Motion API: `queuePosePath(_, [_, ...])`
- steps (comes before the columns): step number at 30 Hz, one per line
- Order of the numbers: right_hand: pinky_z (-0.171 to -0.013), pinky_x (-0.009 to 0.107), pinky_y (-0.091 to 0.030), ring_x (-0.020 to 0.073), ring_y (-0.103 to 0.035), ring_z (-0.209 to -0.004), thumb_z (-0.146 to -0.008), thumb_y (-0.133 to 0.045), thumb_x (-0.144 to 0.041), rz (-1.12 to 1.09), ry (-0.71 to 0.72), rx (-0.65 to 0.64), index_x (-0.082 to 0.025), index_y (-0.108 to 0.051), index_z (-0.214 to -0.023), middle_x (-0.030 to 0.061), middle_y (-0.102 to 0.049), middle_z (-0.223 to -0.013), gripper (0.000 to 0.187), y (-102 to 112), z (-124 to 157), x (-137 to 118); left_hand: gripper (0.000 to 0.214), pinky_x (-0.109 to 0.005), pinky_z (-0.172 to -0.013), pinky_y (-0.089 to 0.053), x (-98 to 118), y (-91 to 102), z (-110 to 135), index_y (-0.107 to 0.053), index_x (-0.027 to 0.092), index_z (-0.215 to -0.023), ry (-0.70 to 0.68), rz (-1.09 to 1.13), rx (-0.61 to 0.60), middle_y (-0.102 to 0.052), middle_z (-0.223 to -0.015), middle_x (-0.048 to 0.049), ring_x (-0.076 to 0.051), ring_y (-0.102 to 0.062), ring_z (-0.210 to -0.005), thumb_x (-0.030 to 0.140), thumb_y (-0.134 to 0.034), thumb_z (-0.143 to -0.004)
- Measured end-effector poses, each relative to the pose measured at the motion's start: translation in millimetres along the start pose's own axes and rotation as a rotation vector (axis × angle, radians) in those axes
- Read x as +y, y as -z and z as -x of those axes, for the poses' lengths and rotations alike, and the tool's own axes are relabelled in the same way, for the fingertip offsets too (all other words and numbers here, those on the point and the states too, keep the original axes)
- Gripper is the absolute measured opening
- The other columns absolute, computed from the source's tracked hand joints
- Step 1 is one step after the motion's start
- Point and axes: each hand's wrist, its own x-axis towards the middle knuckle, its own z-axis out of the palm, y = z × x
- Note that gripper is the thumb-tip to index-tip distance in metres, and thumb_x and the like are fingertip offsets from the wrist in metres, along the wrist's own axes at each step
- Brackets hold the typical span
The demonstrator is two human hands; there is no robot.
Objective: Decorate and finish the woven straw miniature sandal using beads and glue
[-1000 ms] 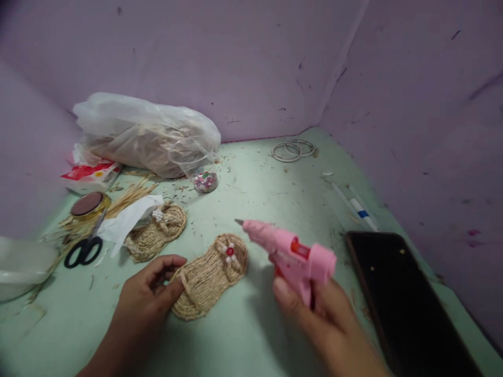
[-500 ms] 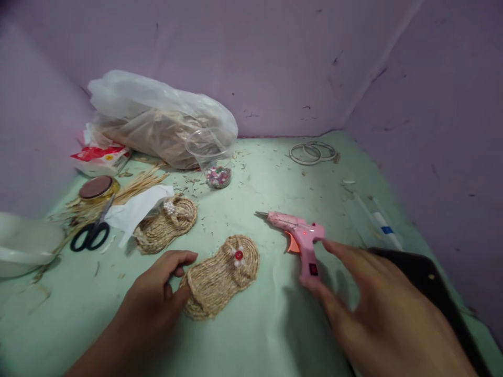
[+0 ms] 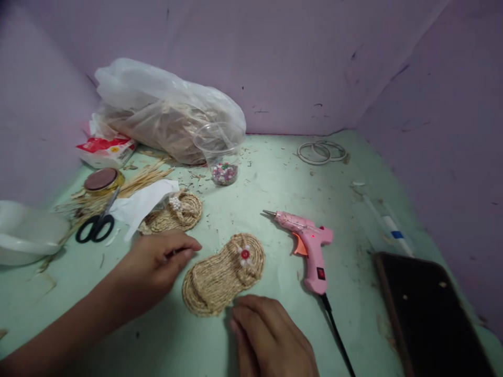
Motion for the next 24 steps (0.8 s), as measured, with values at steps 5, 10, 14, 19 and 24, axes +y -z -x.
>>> queuePosePath(5, [-0.078, 0.036, -0.056, 0.0225, -0.066, -0.087, -0.077, -0.056, -0.013, 0.109, 0.072, 0.061, -0.013, -0.061, -0.101, 0.0112, -0.070, -0.093, 0.025, -13.0, 11.3, 1.4, 0.024, -0.028, -0.063, -0.043, 3.5, -9.5, -11.1, -0.070, 0.019, -0.070, -0.027, 0.072, -0.120, -0.067, -0.072, -0.0045, -0.019, -0.059, -0.069, 0.018, -0.046, -0.074])
queuePosePath(10, [-0.075, 0.028, -0.057, 0.0204, -0.064, -0.092, -0.083, -0.044, -0.010, 0.061, 0.029, 0.067, -0.013, -0.060, -0.106, 0.0129, -0.068, -0.099, 0.028, -12.6, 8.6, -4.3, 0.019, -0.023, -0.047, -0.036, 1.3, -10.5, -23.3, -0.069, 0.016, -0.054, 0.193, 0.279, -0.189, -0.060, -0.049, 0.0000, -0.014, -0.052, -0.049, 0.026, -0.057, -0.066])
queuePosePath(14, [-0.072, 0.028, -0.057, 0.0194, -0.065, -0.085, -0.084, -0.040, -0.006, 0.068, 0.097, 0.092, -0.011, -0.061, -0.105, 0.0134, -0.069, -0.093, 0.029, -13.4, -0.4, -2.7, 0.015, -0.022, -0.045, -0.034, 2.0, -12.6, -33.8, -0.067, 0.015, -0.053, 0.235, 0.261, -0.263, -0.059, -0.047, 0.0005, -0.012, -0.049, -0.046, 0.026, -0.061, -0.060])
queuePosePath(19, [-0.067, 0.027, -0.057, 0.0182, -0.064, -0.076, -0.088, -0.035, -0.009, 0.109, 0.138, 0.063, -0.009, -0.064, -0.095, 0.0127, -0.069, -0.086, 0.030, -13.0, -12.6, -0.2, 0.015, -0.021, -0.040, -0.029, 4.5, -16.7, -36.8, -0.063, 0.016, -0.052, 0.188, 0.193, -0.275, -0.053, -0.044, 0.0023, -0.010, -0.044, -0.041, 0.026, -0.058, -0.061])
queuePosePath(24, [-0.061, 0.026, -0.055, 0.0167, -0.061, -0.067, -0.091, -0.029, -0.010, 0.068, 0.139, 0.101, -0.008, -0.065, -0.086, 0.0107, -0.068, -0.077, 0.036, -15.4, -19.6, -1.9, 0.016, -0.021, -0.041, -0.029, 6.9, -15.2, -37.5, -0.062, 0.016, -0.051, 0.131, 0.140, -0.289, -0.052, -0.045, 0.0018, -0.011, -0.043, -0.043, 0.022, -0.054, -0.063])
